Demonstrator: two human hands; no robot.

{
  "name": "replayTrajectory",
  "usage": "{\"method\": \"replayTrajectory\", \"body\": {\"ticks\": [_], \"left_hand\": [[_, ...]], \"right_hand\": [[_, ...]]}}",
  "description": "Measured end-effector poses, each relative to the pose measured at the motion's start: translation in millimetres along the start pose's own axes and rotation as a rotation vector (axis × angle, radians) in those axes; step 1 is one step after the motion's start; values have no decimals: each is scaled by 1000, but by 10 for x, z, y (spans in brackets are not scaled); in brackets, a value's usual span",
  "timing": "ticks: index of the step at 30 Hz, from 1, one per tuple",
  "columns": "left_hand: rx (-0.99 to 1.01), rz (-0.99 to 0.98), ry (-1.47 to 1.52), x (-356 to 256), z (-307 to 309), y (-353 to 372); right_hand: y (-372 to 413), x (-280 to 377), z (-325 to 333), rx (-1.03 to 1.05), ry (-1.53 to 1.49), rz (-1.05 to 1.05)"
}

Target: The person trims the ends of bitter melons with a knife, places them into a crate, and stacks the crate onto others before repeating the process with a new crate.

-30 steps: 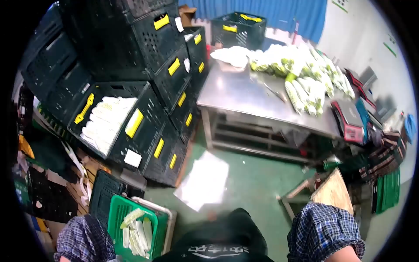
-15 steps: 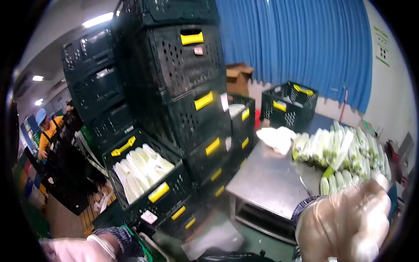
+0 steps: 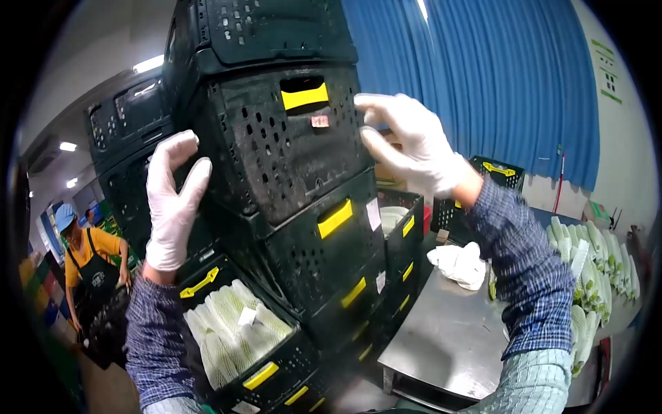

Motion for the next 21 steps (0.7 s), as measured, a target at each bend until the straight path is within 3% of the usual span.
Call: {"method": "replayTrajectory", "body": {"ticks": [3, 4, 5, 7, 8, 12, 14, 17, 20, 21], "left_hand": [[6, 44, 68, 323, 138, -541], [-8, 66, 116, 434, 158, -724], [-35, 59, 67, 544, 210, -916], [-102, 58, -37, 623, 318, -1216], [-131, 23, -48, 701, 349, -1383], [-61, 94, -343, 856, 474, -1821], [-21, 106, -403, 753, 465, -1918], [-158, 56, -474, 562, 512, -1823], [-130, 5, -543, 310, 248, -1593], [-163, -92, -604, 270, 196, -1520]], "right_hand": [[-418, -789, -138, 16, -81, -188], [-538, -992, -160, 35, -233, -368], [-635, -1341, -242, -31, -195, -445], [-825, -1915, -372, -170, -215, -418], [-910, -2164, -446, -193, -302, -508], [-1199, -2904, -727, -175, -424, -600], [-1276, -2960, -843, -199, -424, -622], [-1378, -2852, -1033, -115, -598, -597], [-1461, -2858, -1174, -87, -737, -397], [-1452, -2837, -1175, -92, -694, -377]]}}
Point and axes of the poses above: each hand's wrist, its own y-axis away from the middle knuckle, its own z-axis out of the back of the hand, x = y × z, the point moved 8 cm from there along -y, towards the middle knuckle, and after that the axes turned 14 degrees about x, right-handed, at the moved point
